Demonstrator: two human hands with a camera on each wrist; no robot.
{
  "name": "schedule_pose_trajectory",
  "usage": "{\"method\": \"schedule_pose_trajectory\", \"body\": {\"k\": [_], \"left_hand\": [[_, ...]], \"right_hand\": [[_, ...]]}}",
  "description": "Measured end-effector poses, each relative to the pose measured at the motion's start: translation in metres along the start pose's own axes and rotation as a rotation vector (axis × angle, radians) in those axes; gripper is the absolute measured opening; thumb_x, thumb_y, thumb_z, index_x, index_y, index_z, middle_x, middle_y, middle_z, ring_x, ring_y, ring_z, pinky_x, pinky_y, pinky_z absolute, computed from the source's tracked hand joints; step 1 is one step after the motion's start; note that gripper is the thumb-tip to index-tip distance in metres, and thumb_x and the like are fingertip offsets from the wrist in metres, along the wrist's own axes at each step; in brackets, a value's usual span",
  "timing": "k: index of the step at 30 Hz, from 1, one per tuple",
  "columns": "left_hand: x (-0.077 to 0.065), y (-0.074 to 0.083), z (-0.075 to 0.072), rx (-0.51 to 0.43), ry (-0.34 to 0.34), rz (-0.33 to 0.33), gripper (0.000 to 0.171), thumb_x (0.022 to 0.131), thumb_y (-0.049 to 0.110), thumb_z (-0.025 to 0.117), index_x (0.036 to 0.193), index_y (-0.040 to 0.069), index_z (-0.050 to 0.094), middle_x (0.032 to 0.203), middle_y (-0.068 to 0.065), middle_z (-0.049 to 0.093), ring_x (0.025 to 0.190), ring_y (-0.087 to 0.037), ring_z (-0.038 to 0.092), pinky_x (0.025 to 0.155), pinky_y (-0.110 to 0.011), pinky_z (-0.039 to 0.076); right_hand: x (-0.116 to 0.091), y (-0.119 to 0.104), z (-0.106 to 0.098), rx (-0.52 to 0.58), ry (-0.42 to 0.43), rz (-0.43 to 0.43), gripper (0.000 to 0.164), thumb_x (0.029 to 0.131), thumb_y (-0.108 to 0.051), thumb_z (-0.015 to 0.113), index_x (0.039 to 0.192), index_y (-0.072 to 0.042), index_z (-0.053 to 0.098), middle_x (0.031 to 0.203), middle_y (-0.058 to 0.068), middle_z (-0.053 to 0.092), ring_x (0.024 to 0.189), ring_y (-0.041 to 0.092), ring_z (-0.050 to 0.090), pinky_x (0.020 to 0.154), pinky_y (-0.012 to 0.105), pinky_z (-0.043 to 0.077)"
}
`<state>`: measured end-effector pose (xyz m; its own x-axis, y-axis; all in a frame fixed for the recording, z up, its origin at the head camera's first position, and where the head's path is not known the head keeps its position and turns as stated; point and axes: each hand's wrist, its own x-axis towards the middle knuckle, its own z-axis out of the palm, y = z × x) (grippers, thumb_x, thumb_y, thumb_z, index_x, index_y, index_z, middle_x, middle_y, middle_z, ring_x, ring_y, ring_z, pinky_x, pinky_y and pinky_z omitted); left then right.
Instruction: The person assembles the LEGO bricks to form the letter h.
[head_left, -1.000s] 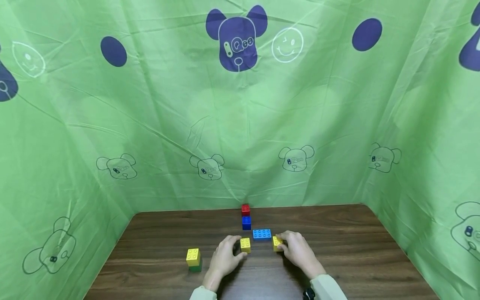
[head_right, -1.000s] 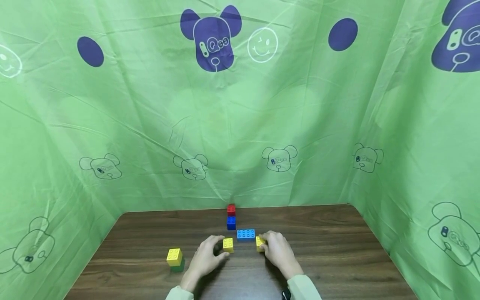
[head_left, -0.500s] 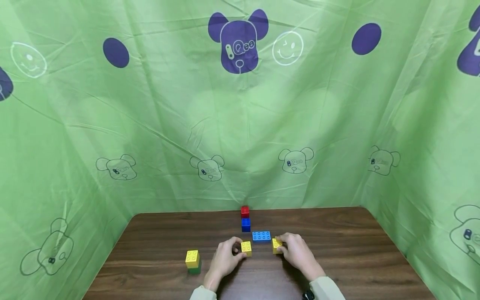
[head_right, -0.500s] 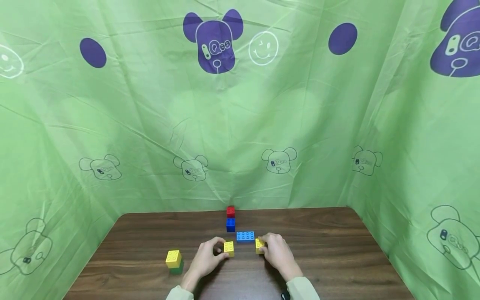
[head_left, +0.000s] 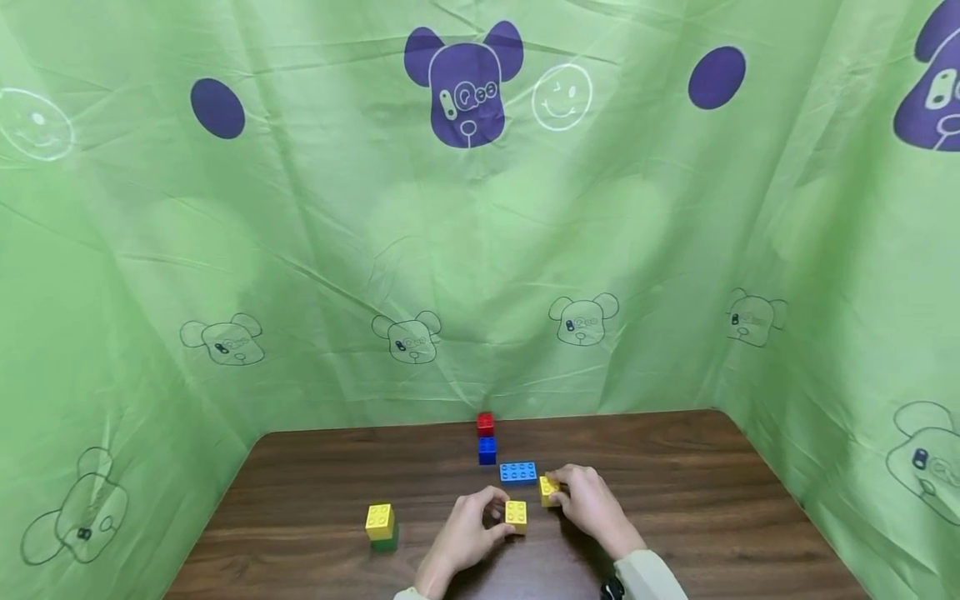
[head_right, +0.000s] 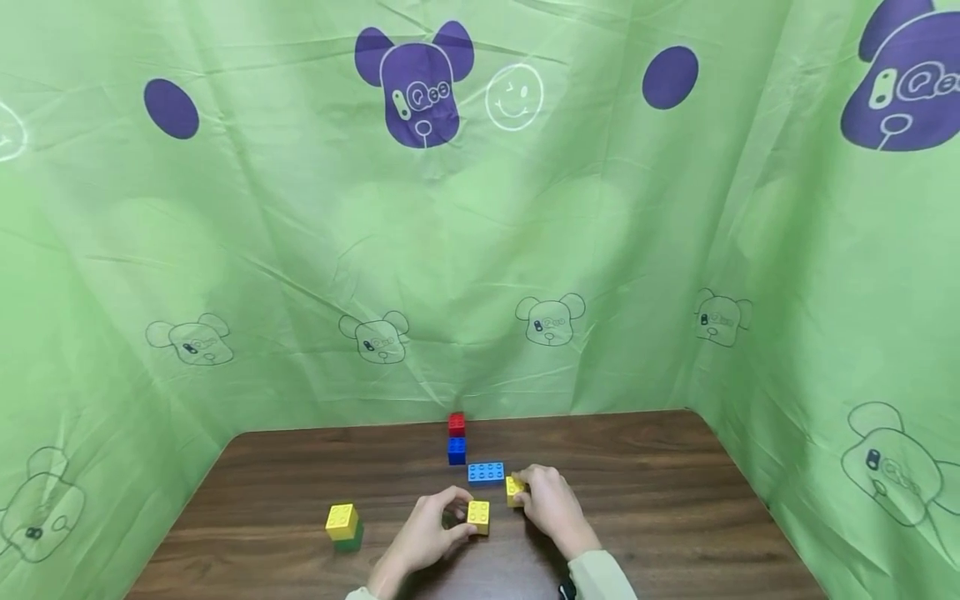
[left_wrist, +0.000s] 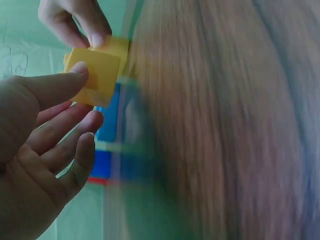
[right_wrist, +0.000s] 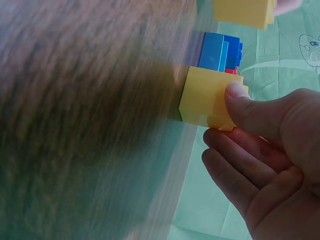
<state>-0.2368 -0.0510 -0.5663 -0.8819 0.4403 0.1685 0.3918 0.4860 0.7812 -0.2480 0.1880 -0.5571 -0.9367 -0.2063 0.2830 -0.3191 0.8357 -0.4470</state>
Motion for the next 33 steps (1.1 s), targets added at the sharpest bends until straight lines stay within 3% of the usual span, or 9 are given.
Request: {"method": "schedule_pose_trajectory", "body": {"k": [7, 14, 21, 25, 33], "left_hand": [[0.003, 0.010, 0.009, 0.027, -0.015, 0.061, 0.027, 0.085, 0.020, 0.083, 0.107, 0.014, 0.068, 0.093, 0.007, 0.071, 0.086, -0.008, 0.065, 0.077, -0.028, 0.055], [0.004, 0.004, 0.017, 0.004, -0.053, 0.031, 0.027, 0.085, 0.017, 0.083, 0.105, 0.014, 0.067, 0.095, 0.005, 0.072, 0.084, -0.004, 0.064, 0.074, -0.024, 0.054], [0.007, 0.003, 0.020, 0.019, -0.052, 0.076, 0.031, 0.085, 0.019, 0.083, 0.112, 0.013, 0.068, 0.101, 0.005, 0.070, 0.086, -0.006, 0.064, 0.075, -0.023, 0.054], [0.006, 0.005, 0.021, 0.038, -0.073, 0.062, 0.034, 0.085, 0.024, 0.083, 0.115, 0.015, 0.069, 0.100, 0.010, 0.067, 0.085, -0.004, 0.060, 0.073, -0.021, 0.050], [0.004, 0.005, 0.023, 0.006, -0.071, 0.018, 0.027, 0.083, 0.022, 0.085, 0.107, 0.017, 0.072, 0.092, 0.013, 0.064, 0.076, -0.001, 0.056, 0.066, -0.018, 0.047]], "right_hand": [[0.006, -0.003, -0.002, 0.020, -0.016, -0.003, 0.024, 0.081, -0.011, 0.084, 0.104, -0.004, 0.079, 0.100, 0.009, 0.076, 0.091, 0.023, 0.072, 0.079, 0.041, 0.059], [0.007, -0.001, -0.003, 0.018, -0.008, -0.005, 0.026, 0.080, -0.013, 0.085, 0.104, -0.005, 0.079, 0.101, 0.008, 0.076, 0.092, 0.024, 0.072, 0.078, 0.041, 0.059], [0.007, -0.003, -0.008, 0.026, -0.011, 0.016, 0.026, 0.081, -0.011, 0.084, 0.106, -0.004, 0.079, 0.102, 0.010, 0.076, 0.093, 0.026, 0.072, 0.079, 0.042, 0.059], [0.006, -0.003, -0.006, 0.026, -0.018, 0.019, 0.026, 0.081, -0.012, 0.084, 0.105, -0.005, 0.079, 0.102, 0.010, 0.076, 0.094, 0.026, 0.072, 0.079, 0.042, 0.059], [0.001, -0.002, -0.001, 0.014, -0.023, 0.025, 0.026, 0.083, -0.012, 0.083, 0.107, -0.006, 0.078, 0.105, 0.010, 0.075, 0.095, 0.026, 0.072, 0.081, 0.042, 0.059]]}}
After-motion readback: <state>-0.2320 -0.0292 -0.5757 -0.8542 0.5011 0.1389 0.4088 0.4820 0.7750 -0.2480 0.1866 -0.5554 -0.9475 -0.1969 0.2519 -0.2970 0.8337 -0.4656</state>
